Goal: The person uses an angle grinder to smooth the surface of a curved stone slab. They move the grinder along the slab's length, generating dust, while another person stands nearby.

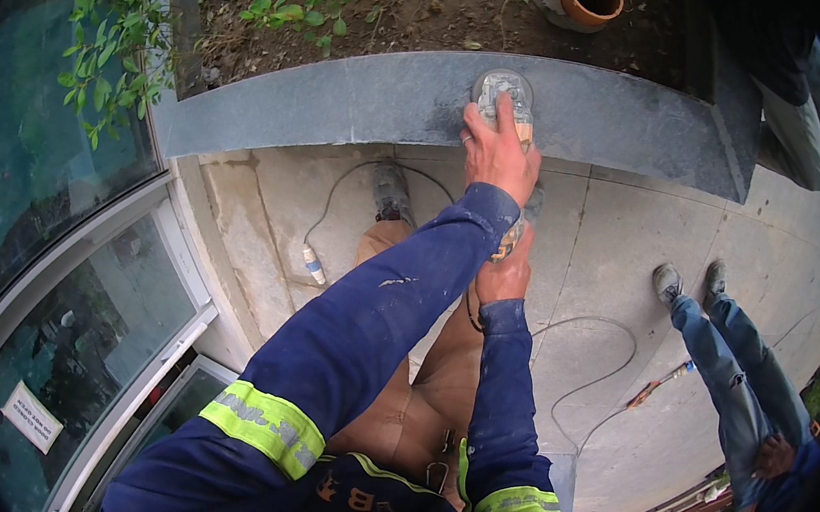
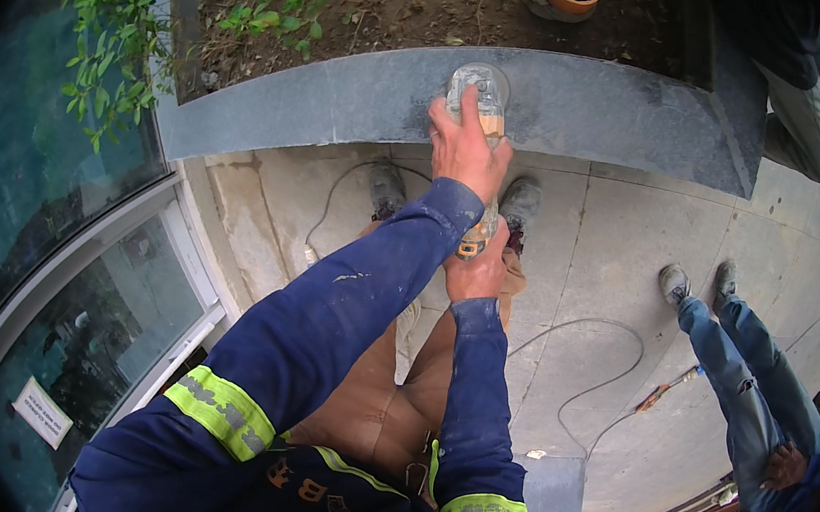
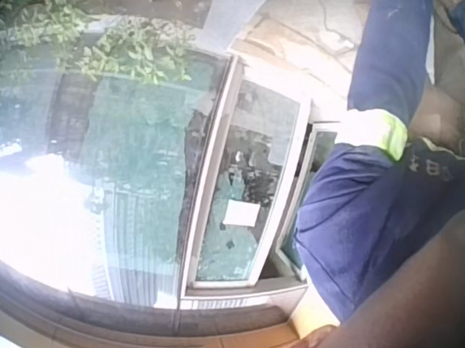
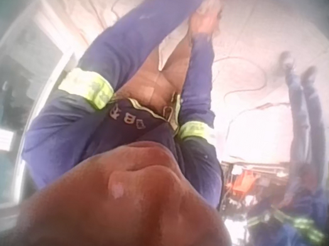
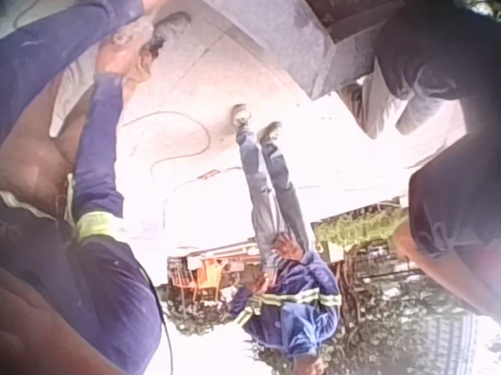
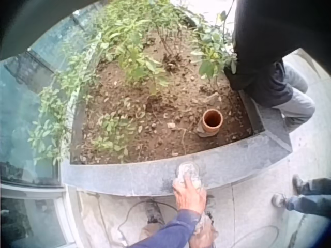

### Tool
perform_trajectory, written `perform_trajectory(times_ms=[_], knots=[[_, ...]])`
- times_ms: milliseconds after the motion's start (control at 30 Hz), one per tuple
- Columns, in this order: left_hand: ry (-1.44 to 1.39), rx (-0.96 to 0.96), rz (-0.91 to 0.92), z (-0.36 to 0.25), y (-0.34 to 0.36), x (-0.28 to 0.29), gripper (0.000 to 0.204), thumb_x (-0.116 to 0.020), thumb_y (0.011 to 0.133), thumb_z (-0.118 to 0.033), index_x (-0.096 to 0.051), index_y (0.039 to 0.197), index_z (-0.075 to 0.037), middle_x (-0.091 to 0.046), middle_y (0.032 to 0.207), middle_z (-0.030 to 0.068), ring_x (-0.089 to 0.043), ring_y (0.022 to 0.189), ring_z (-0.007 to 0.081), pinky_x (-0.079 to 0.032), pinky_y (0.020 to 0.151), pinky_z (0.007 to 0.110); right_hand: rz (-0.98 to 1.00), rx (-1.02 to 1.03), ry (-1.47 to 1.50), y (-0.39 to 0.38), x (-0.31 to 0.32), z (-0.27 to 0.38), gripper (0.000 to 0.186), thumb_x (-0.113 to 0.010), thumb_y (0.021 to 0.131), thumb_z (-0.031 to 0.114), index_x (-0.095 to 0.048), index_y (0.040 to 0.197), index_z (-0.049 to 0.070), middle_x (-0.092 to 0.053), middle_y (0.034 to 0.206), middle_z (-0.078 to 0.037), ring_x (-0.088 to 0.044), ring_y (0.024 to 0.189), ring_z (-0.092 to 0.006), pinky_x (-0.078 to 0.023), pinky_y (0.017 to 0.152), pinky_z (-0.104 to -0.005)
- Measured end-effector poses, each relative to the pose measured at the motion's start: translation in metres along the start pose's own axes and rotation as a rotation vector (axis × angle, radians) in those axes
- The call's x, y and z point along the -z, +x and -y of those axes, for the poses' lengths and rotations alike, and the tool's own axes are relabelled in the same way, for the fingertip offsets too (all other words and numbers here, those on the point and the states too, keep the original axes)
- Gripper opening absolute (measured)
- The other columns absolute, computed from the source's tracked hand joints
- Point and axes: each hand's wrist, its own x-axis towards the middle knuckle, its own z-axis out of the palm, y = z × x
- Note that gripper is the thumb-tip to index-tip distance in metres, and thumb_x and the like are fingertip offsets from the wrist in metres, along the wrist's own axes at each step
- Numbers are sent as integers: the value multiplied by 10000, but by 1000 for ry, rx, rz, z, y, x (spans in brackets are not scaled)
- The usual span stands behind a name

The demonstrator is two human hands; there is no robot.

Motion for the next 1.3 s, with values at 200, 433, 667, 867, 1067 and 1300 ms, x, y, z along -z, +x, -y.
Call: perform_trajectory(times_ms=[200, 433, 667, 867, 1067, 1300], knots=[[5, -17, 16, -11, 5, -2, 830, -741, 743, -105, -290, 1440, -96, -239, 1354, 279, -443, 1139, 518, -490, 906, 507, -32, 31, 5, 11, 4, -3, 806, -806, 702, 102, -353, 1365, 38, -641, 1095, -221, -641, 1032, -358, -498, 861, -406], [15, -27, -8, -7, 3, -3, 828, -739, 745, -103, -287, 1439, -98, -254, 1340, 279, -445, 1134, 521, -487, 906, 511, -14, 51, 1, 7, 6, 2, 774, -795, 709, 82, -362, 1349, 30, -640, 1090, -216, -645, 1005, -357, -495, 860, -393], [-13, -39, 2, -12, 9, -7, 812, -741, 753, -140, -290, 1428, -109, -244, 1348, 273, -431, 1161, 525, -442, 962, 524, -54, 68, -8, 15, 4, -5, 786, -800, 703, 78, -360, 1353, 31, -642, 1084, -216, -646, 1003, -358, -496, 859, -398], [-12, 1, 18, -10, 4, -3, 817, -743, 754, -141, -288, 1432, -110, -258, 1342, 271, -430, 1163, 527, -448, 953, 527, -30, 32, -22, 9, 7, -2, 785, -801, 706, 94, -360, 1353, 41, -646, 1086, -223, -646, 1013, -366, -499, 855, -408], [-19, -17, 31, -17, 10, -6, 818, -743, 754, -139, -287, 1432, -108, -258, 1345, 269, -420, 1177, 528, -447, 955, 525, -45, 18, -29, 16, 9, 0, 811, -804, 694, 88, -350, 1364, 42, -650, 1084, -224, -646, 1022, -368, -499, 862, -406], [-7, 3, 7, -10, 4, -4, 817, -744, 747, -136, -296, 1430, -111, -253, 1359, 276, -426, 1169, 531, -445, 957, 524, -22, 45, -26, 8, 8, -2, 814, -802, 703, 85, -341, 1373, 41, -650, 1081, -225, -648, 1020, -363, -499, 866, -397]])
